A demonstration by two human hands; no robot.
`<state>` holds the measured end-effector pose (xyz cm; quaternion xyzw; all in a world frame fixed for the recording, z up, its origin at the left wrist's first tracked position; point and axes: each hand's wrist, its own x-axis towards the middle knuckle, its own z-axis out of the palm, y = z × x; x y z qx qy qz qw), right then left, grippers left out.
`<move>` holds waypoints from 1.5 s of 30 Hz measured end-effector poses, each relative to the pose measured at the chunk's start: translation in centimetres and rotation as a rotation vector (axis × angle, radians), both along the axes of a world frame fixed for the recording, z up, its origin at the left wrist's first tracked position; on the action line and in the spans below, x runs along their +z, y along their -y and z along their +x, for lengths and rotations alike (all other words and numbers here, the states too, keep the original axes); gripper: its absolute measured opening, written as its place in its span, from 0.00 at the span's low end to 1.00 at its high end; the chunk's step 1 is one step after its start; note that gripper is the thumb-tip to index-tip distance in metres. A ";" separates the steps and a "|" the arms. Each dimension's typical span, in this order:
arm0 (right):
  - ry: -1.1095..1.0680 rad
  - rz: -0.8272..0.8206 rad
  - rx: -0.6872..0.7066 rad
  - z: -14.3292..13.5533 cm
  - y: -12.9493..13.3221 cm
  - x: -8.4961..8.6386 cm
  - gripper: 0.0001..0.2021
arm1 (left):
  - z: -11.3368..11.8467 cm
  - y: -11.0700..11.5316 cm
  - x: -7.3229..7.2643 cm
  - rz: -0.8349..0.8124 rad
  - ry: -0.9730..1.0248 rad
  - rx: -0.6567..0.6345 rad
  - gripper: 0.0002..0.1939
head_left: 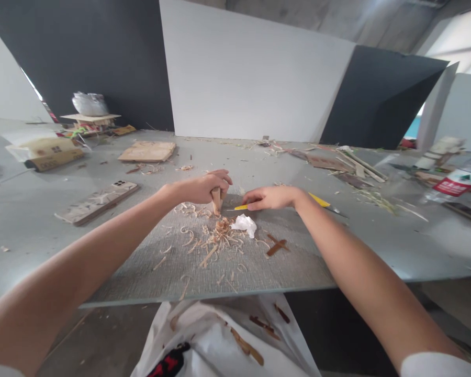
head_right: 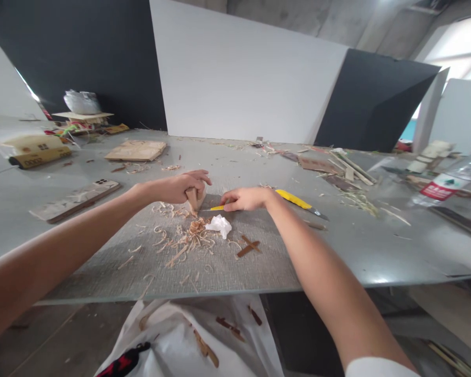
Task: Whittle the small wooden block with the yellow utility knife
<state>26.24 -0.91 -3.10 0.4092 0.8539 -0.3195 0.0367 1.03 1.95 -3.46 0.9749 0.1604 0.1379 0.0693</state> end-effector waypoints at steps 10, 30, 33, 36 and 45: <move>-0.096 0.033 0.031 0.0 -0.7 -0.5 0.20 | 0.0 0.0 -0.2 -0.012 0.007 0.012 0.14; -0.017 0.057 -0.009 -0.6 -1.4 -0.9 0.20 | 0.7 1.0 0.2 0.012 0.033 -0.061 0.14; 0.007 0.073 -0.026 -0.8 -1.4 -0.8 0.19 | 0.7 1.0 0.3 0.000 0.034 -0.063 0.14; 0.014 0.066 -0.041 -1.1 -1.4 -0.6 0.18 | 0.7 1.0 0.4 0.003 0.030 -0.066 0.13; 0.034 0.052 -0.070 -1.3 -1.4 -0.5 0.19 | 0.6 0.9 0.2 -0.029 0.069 -0.107 0.16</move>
